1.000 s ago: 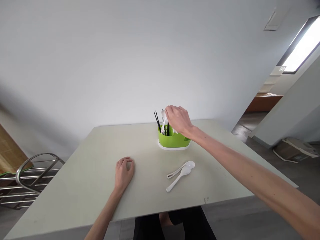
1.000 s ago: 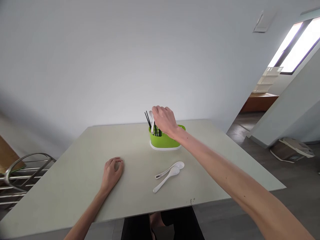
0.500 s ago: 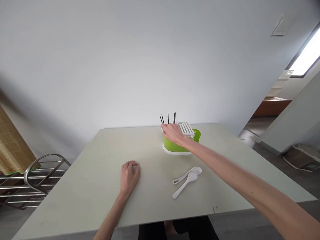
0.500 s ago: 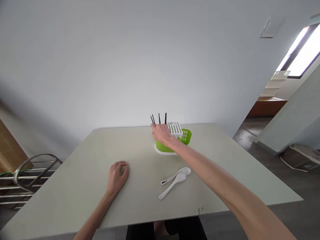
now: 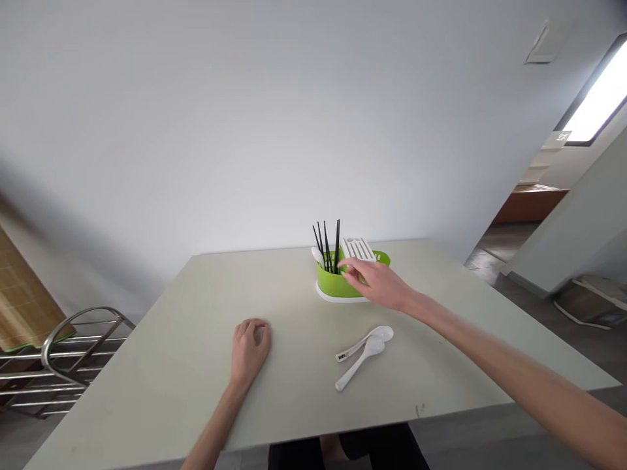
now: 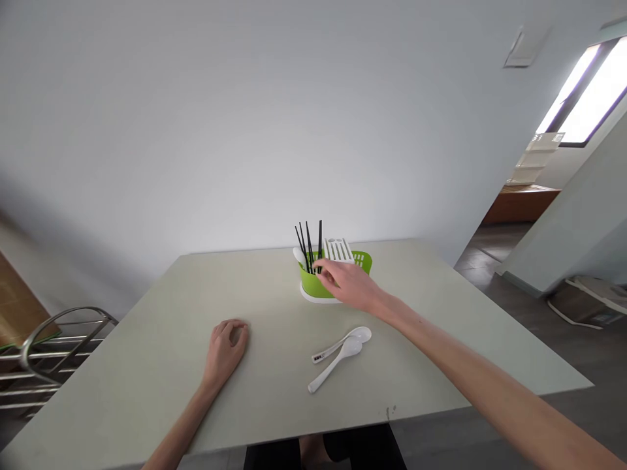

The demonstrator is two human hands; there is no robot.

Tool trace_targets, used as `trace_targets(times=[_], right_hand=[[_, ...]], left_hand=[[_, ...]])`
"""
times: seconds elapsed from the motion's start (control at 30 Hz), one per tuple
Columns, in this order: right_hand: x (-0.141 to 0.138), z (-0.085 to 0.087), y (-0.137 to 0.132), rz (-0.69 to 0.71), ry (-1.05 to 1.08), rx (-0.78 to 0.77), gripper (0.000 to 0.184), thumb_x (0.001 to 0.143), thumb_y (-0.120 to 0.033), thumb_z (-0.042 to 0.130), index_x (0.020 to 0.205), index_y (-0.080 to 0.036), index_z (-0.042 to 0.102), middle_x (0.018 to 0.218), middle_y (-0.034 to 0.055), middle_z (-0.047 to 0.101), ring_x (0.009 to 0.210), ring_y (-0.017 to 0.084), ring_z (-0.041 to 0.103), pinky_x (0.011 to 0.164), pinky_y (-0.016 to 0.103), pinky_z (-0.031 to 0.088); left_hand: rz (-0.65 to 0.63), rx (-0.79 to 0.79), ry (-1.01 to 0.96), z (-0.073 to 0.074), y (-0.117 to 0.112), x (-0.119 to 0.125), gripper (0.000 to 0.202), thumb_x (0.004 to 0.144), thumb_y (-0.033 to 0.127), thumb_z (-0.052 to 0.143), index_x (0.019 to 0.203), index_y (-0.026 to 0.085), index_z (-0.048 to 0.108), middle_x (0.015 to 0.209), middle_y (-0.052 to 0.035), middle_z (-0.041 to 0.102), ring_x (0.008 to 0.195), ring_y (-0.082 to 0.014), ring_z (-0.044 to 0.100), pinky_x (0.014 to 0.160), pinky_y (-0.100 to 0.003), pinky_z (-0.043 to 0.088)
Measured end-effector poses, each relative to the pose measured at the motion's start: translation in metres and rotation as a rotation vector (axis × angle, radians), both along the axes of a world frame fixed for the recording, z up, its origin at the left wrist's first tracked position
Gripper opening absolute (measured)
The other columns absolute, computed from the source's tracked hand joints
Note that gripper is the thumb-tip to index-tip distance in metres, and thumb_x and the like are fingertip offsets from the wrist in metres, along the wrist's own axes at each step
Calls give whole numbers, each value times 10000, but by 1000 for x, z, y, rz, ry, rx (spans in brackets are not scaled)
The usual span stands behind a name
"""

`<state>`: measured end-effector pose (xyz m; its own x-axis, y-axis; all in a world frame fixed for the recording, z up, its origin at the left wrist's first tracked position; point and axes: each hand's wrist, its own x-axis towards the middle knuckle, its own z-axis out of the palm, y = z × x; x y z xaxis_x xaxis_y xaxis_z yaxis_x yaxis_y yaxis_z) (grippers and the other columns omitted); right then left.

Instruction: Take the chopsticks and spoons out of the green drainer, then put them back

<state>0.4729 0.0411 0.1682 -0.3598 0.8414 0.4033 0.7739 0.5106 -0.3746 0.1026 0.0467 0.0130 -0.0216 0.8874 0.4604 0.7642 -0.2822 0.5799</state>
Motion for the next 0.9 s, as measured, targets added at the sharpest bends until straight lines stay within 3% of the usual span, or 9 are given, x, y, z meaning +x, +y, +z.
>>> trace_targets(times=[0.13,0.27,0.37,0.47,0.63,0.73,0.9], right_hand=[[60,-32,-43,-171,37,-102,291,1062,-391,426,1207,-286,654,955,30,774,708,193,666,723,332,500],[104,-77,-68,-283,158,-322,310,1028,-483,501,1173,-255,653,1034,61,777,816,200,723,733,318,532],[115,-106,-77,-265,266,-523,370,1018,-530,537,1208,-229,639,1087,76,776,812,186,747,721,299,544],[110,-125,-76,-255,308,-620,350,1029,-511,536,1170,-218,664,1077,77,786,794,180,747,733,297,541],[94,-137,-59,-188,260,-556,274,1045,-402,518,1036,-206,708,895,36,794,686,166,700,721,291,506],[86,-138,-50,-217,233,-484,250,1040,-339,522,980,-202,722,830,26,778,687,167,676,715,280,471],[79,-136,-38,-341,233,-316,271,1069,-327,480,1027,-200,715,962,51,780,822,185,674,762,280,451]], left_hand=[[-5,-18,18,6,1,3,268,892,456,538,903,249,708,1016,-115,755,1041,-327,666,1008,-495,517],[10,-97,48,15,1,9,371,888,497,532,968,198,736,1057,-139,766,1064,-328,669,1021,-471,510],[37,-156,70,20,4,13,418,878,521,545,1005,183,755,1083,-138,776,1058,-324,676,1006,-452,515],[55,-172,90,22,6,15,429,859,535,551,993,189,766,1093,-132,782,1063,-327,679,990,-445,521],[76,-186,109,26,5,18,449,849,543,539,993,187,770,1089,-132,785,1055,-326,684,991,-448,520],[82,-201,120,28,6,19,472,842,559,535,1003,184,770,1090,-131,785,1058,-329,685,990,-452,521],[93,-210,131,30,8,17,497,832,588,531,1007,189,771,1084,-129,783,1032,-329,692,951,-450,536]])
